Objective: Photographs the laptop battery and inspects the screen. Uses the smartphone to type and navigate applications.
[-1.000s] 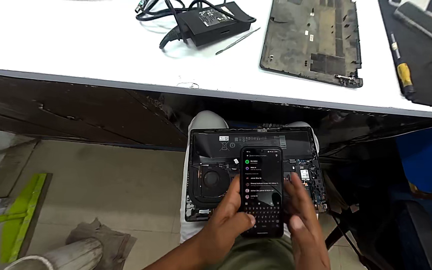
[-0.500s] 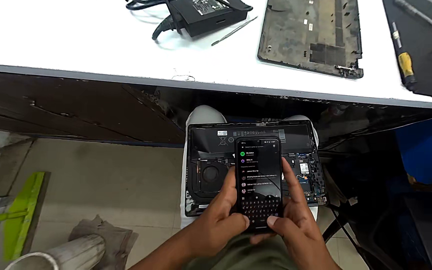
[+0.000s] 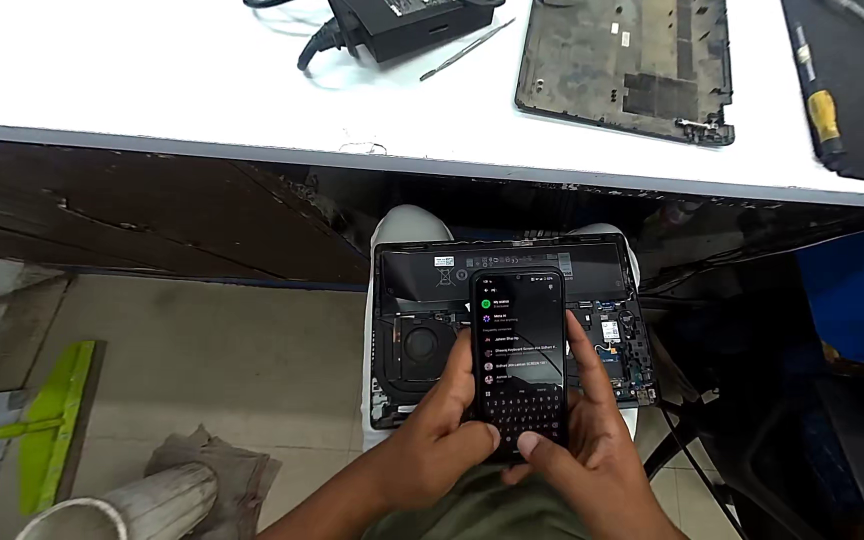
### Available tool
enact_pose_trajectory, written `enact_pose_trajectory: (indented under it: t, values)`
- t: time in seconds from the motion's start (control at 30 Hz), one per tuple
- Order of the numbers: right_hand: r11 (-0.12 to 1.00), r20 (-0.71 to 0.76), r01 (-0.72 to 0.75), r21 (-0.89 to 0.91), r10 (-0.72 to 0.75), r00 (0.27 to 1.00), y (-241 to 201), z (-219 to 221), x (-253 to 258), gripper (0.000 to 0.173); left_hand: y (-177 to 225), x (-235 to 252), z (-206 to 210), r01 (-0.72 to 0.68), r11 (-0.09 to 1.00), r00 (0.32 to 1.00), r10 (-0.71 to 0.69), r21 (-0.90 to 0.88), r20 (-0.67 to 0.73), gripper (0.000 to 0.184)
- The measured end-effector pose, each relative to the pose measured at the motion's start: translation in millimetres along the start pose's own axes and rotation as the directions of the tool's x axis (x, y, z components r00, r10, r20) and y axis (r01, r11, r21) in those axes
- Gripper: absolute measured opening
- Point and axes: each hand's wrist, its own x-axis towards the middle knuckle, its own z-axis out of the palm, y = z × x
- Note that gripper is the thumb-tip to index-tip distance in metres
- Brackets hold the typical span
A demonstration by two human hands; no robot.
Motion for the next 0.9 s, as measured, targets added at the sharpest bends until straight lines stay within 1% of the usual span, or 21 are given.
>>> enact_pose_trajectory:
  t: [0.1, 0.2, 0.3, 0.4, 0.5, 0.6, 0.7, 0.83, 0.9]
  values:
    - [0.998, -0.047, 0.015, -0.053, -0.018, 0.999, 2.8, 3.1, 0.8, 0.110, -0.9, -0.8, 0.6, -0.016, 1.000, 1.000, 0.016, 0.018, 0.008, 0.082]
    - [0.998, -0.030, 0.028, -0.059, -0.030, 0.999, 5.6, 1.4, 0.5, 0.114, -0.9, -1.2, 1.6, -0.028, 0.999, 1.000, 0.027, 0.035, 0.010, 0.080]
    - [0.995, -0.009, 0.052, -0.083, -0.053, 0.999, 8.7, -0.9, -1.4, 0.110, 0.1, -1.7, 2.5, -0.028, 0.997, 1.000, 0.028, 0.069, 0.002, 0.078]
    - [0.995, 0.011, 0.068, -0.078, -0.067, 0.998, 9.1, -2.3, -1.4, 0.105, -0.2, -0.6, 4.3, -0.017, 0.989, 0.997, 0.028, 0.144, -0.074, 0.072]
    - [0.995, 0.031, 0.055, -0.078, -0.053, 0.998, 7.9, -3.2, -2.0, 0.106, 0.8, 4.2, 6.8, -0.035, 0.973, 0.978, 0.080, 0.226, -0.193, 0.061]
    - [0.993, 0.062, 0.051, -0.105, -0.045, 0.997, 8.2, -1.1, -3.6, 0.102, 8.7, 10.8, 7.7, -0.079, 0.976, 0.948, 0.136, 0.202, -0.287, 0.050]
    - [0.985, 0.092, 0.075, -0.155, -0.062, 0.994, 10.4, 1.0, -5.0, 0.100, 16.0, 15.6, 7.4, -0.096, 0.978, 0.925, 0.157, 0.185, -0.347, 0.046]
    - [0.966, 0.089, 0.111, -0.233, -0.093, 0.992, 13.1, 1.9, -5.7, 0.099, 20.1, 19.4, 11.3, -0.073, 0.976, 0.893, 0.155, 0.205, -0.423, 0.037]
    - [0.963, 0.093, 0.111, -0.245, -0.090, 0.992, 13.3, 1.5, -6.1, 0.097, 18.8, 18.8, 10.5, -0.093, 0.977, 0.892, 0.168, 0.192, -0.419, 0.038]
